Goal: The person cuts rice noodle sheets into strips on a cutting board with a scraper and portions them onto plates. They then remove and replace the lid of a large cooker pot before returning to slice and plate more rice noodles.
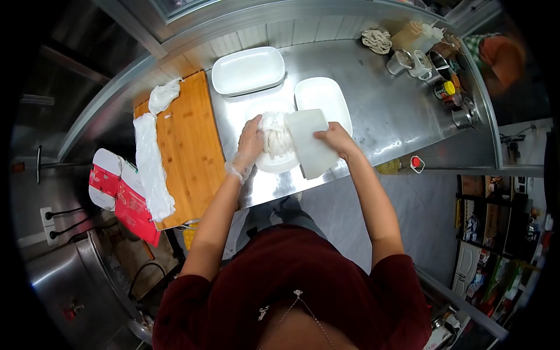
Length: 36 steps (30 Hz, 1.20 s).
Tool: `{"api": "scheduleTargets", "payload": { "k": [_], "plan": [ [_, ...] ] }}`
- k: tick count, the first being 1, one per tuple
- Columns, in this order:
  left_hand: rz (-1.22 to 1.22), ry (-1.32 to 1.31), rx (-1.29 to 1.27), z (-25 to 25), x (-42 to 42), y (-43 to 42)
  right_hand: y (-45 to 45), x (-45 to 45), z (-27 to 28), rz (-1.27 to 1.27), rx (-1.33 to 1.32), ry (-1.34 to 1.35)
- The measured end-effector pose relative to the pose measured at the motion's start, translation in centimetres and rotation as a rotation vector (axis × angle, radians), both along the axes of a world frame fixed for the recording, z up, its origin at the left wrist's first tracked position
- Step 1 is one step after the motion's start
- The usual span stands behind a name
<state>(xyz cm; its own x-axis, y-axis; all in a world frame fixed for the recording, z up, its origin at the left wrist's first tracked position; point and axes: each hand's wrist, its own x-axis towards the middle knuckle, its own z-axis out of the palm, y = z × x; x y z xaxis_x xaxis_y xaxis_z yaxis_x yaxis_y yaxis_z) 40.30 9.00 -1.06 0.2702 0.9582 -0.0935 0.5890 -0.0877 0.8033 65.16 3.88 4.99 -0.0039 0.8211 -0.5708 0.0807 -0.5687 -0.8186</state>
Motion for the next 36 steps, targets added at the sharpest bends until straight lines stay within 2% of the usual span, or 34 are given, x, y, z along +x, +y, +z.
{"api": "scheduleTargets", "payload": {
  "k": [1,4,7,10,13,17,22,25,31,34,36],
  "plan": [
    [-0.003,0.006,0.006,0.3,0.0,0.0,0.0,-0.4,-0.4,0.031,0.001,-0.012],
    [0.030,-0.082,-0.273,1.2,0.5,0.2,0.2,-1.4,-1.8,0.028,0.011,0.012],
    [-0.025,-0.238,-0.180,0.6,0.1,0.8,0.1,-1.7,-1.3,0.070,0.035,-0.024],
    [-0.108,-0.053,-0.126,2.3,0.2,-0.2,-0.6,-1.0,-1.3,0.071,0.059,-0.017],
    [0.031,0.209,-0.064,0.8,0.8,-0.5,-1.1,0.3,-0.6,0.057,0.053,-0.017],
    [0.078,0.001,-0.137,-1.3,0.2,0.3,-1.9,1.5,0.6,-0.001,0.043,0.010],
    [-0.072,-0.215,-0.325,1.6,0.4,0.1,-2.5,1.5,0.2,-0.054,0.010,0.082],
    [-0.035,0.084,-0.128,1.7,1.2,-0.1,-2.5,1.4,-0.5,0.007,0.050,0.079],
    [-0.013,0.205,-0.014,0.9,1.2,-0.3,-1.8,-0.4,1.4,0.064,0.075,0.083],
    [-0.051,0.247,0.003,0.9,1.2,-0.4,-1.6,-1.3,0.8,0.116,0.064,-0.060],
    [-0.066,0.237,0.096,0.9,1.2,-0.7,-1.8,-0.5,0.2,0.088,0.030,0.022]
  ]
}}
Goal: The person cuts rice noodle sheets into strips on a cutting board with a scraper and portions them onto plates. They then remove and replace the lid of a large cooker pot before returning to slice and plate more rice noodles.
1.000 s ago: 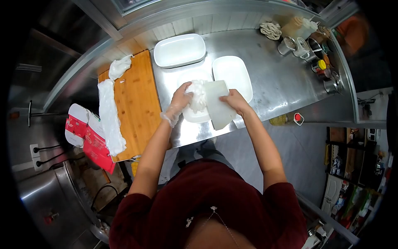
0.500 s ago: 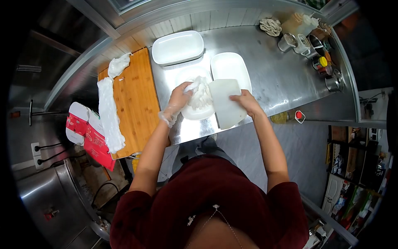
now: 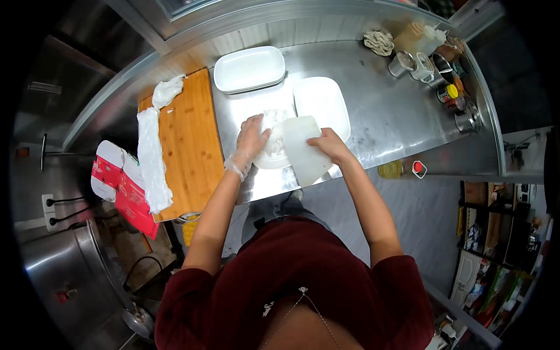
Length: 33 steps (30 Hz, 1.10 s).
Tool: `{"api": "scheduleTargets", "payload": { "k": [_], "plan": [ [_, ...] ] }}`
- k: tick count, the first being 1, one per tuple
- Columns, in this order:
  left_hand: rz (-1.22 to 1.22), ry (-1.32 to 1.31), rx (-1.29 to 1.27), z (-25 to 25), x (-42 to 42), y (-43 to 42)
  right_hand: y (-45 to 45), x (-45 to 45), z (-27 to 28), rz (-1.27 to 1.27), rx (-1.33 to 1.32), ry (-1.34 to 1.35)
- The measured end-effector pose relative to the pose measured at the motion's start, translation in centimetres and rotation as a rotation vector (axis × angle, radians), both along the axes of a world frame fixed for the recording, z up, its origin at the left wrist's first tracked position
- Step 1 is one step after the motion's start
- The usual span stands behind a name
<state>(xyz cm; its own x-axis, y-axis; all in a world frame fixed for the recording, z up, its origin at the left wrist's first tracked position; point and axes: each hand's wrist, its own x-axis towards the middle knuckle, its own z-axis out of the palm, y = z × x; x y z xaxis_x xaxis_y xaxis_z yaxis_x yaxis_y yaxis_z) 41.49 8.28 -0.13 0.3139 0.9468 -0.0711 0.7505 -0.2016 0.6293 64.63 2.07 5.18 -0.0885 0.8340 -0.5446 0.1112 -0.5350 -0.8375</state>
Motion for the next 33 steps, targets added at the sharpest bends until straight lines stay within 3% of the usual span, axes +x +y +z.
{"api": "scheduleTargets", "payload": {
  "k": [4,11,13,15,18,23,24,25,26,27,30,32,33],
  "plan": [
    [-0.111,0.072,0.092,0.6,0.5,-1.0,-0.4,0.3,-0.1,-0.038,-0.026,0.086],
    [-0.076,0.109,0.166,-1.4,0.2,-1.4,-1.6,1.2,1.7,-0.166,-0.035,0.080],
    [-0.108,0.064,0.245,-0.9,0.3,-1.7,-1.8,1.1,2.9,-0.222,-0.002,0.009],
    [-0.135,0.081,0.284,-2.1,0.2,-1.4,-0.9,1.1,-0.2,-0.262,0.159,-0.016],
    [-0.115,0.080,0.283,-3.9,-0.1,-1.0,2.4,0.9,0.8,0.020,0.260,-0.099],
    [-0.083,0.218,0.151,-1.0,2.6,-1.8,7.9,-5.2,13.2,0.443,0.740,-0.451],
    [-0.061,0.271,0.145,-0.9,3.2,-2.0,7.6,-7.4,17.6,0.500,0.725,-0.513],
    [-0.031,0.288,0.211,-1.0,4.5,-1.1,11.9,-13.4,18.6,0.658,1.040,-0.676],
    [0.036,0.303,0.269,-1.5,5.1,-1.7,12.4,-16.2,21.0,0.774,1.107,-0.736],
    [0.107,0.318,0.319,-1.7,6.0,-1.7,10.0,-17.5,25.8,0.869,1.083,-0.786],
    [0.138,0.313,0.338,-1.2,7.4,-1.9,13.2,-29.8,28.9,1.172,1.132,-0.963],
    [0.133,0.324,0.297,-0.7,7.6,-1.7,12.1,-35.8,31.4,1.266,1.140,-1.080],
    [0.135,0.336,0.274,-0.5,7.5,-1.6,9.0,-34.7,32.7,1.167,1.210,-1.054]
  ]
}}
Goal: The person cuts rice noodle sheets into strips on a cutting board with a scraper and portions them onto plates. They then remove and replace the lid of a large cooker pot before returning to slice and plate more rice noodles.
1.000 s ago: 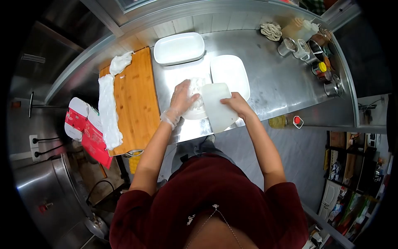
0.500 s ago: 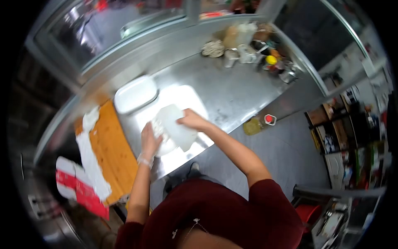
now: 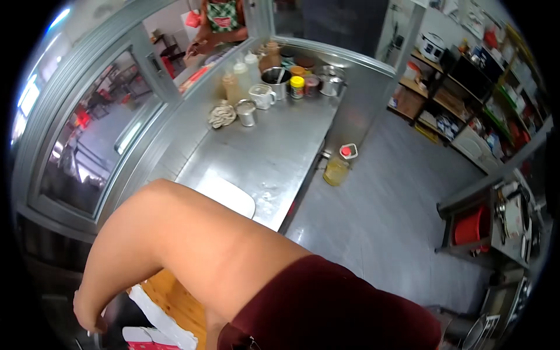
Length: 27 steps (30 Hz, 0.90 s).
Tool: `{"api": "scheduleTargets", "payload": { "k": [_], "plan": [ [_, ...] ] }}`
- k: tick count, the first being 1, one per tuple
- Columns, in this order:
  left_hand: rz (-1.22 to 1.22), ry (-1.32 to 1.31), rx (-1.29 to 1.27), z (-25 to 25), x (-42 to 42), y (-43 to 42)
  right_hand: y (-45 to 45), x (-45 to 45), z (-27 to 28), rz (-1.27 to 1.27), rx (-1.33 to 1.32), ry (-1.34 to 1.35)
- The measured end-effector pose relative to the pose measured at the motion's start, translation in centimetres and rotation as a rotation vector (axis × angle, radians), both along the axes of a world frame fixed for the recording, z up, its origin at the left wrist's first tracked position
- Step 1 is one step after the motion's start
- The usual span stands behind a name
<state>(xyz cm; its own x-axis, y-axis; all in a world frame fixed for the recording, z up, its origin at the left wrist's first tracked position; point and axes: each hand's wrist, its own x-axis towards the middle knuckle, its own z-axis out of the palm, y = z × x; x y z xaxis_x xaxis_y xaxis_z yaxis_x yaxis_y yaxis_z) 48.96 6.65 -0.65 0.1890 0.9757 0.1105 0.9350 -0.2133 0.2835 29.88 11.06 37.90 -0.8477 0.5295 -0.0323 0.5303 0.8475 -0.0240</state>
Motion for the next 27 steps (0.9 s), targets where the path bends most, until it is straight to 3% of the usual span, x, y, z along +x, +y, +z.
{"api": "scheduleTargets", "payload": {
  "k": [4,6,14,17,20,23,27],
  "plan": [
    [0.002,0.049,-0.150,1.2,-1.1,0.0,-3.4,-1.9,0.3,-0.064,0.123,-0.132],
    [0.015,0.091,-0.241,2.1,-1.6,0.3,-4.6,3.8,0.4,0.186,0.170,0.086],
    [-0.007,0.180,-0.638,4.3,-0.8,2.2,-4.8,17.1,-4.9,0.030,0.130,0.286],
    [-0.010,0.154,-0.697,4.4,-0.5,2.3,-4.6,24.8,-8.5,-0.276,-0.136,0.487],
    [0.063,0.155,-0.585,3.1,-0.1,2.6,-6.5,33.4,-13.8,-0.620,-0.576,0.948],
    [0.122,0.156,-0.464,3.5,0.0,1.9,-10.6,39.5,-22.2,-0.924,-0.763,1.336],
    [-0.005,-0.239,-0.075,1.8,-2.6,1.0,-19.7,45.5,-31.7,-1.347,-0.808,1.787]
  ]
}}
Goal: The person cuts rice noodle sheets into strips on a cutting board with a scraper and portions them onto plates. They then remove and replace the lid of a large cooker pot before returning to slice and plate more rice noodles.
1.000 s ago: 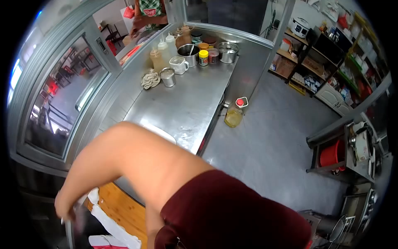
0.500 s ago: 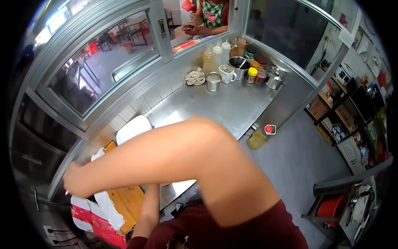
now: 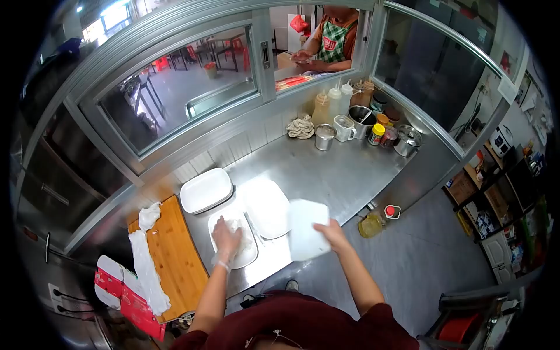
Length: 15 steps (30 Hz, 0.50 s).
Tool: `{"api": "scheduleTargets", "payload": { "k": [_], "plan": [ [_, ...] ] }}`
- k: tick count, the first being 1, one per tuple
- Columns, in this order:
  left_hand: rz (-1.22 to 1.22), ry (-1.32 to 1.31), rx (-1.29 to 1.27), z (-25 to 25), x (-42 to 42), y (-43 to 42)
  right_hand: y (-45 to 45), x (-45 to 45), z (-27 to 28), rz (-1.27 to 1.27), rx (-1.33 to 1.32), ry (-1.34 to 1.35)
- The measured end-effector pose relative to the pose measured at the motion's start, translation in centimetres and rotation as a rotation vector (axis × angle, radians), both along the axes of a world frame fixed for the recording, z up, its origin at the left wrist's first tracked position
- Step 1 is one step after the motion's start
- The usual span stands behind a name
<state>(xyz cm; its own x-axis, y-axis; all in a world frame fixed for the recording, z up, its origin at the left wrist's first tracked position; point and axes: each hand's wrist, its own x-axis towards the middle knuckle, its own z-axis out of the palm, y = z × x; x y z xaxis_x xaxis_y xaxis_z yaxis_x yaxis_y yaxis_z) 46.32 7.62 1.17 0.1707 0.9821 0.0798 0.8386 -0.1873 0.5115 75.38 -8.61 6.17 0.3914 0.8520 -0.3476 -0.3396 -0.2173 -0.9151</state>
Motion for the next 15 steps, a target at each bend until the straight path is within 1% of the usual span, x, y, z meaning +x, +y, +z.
{"api": "scheduleTargets", "payload": {
  "k": [1,3,5,6,8,9,12,15],
  "plan": [
    [0.033,-0.064,0.027,0.5,-1.1,-0.9,-2.4,1.5,-2.8,-0.076,-0.069,0.046],
    [0.100,-0.187,0.077,0.4,-3.7,-2.7,-7.2,3.2,-4.6,-0.205,-0.106,0.083],
    [0.160,-0.187,0.120,-2.9,-7.9,-3.6,-10.1,3.8,-5.4,-0.339,-0.134,0.106],
    [0.188,-0.189,0.140,-2.9,-8.6,-4.2,-11.2,3.9,-5.9,-0.391,-0.139,0.124],
    [0.224,-0.168,-0.120,-3.1,-9.9,-5.8,-12.3,4.3,-7.3,-0.458,-0.116,0.145],
    [0.242,-0.156,-0.245,-2.3,-10.3,-6.6,-12.4,4.0,-7.2,-0.464,-0.111,0.143],
    [0.215,-0.087,-0.344,0.0,-9.3,-8.4,-10.9,2.6,-6.5,-0.460,-0.074,0.164],
    [0.157,-0.045,-0.443,-1.5,-9.6,-7.4,-10.6,1.3,-6.6,-0.423,-0.054,0.184]
  ]
}}
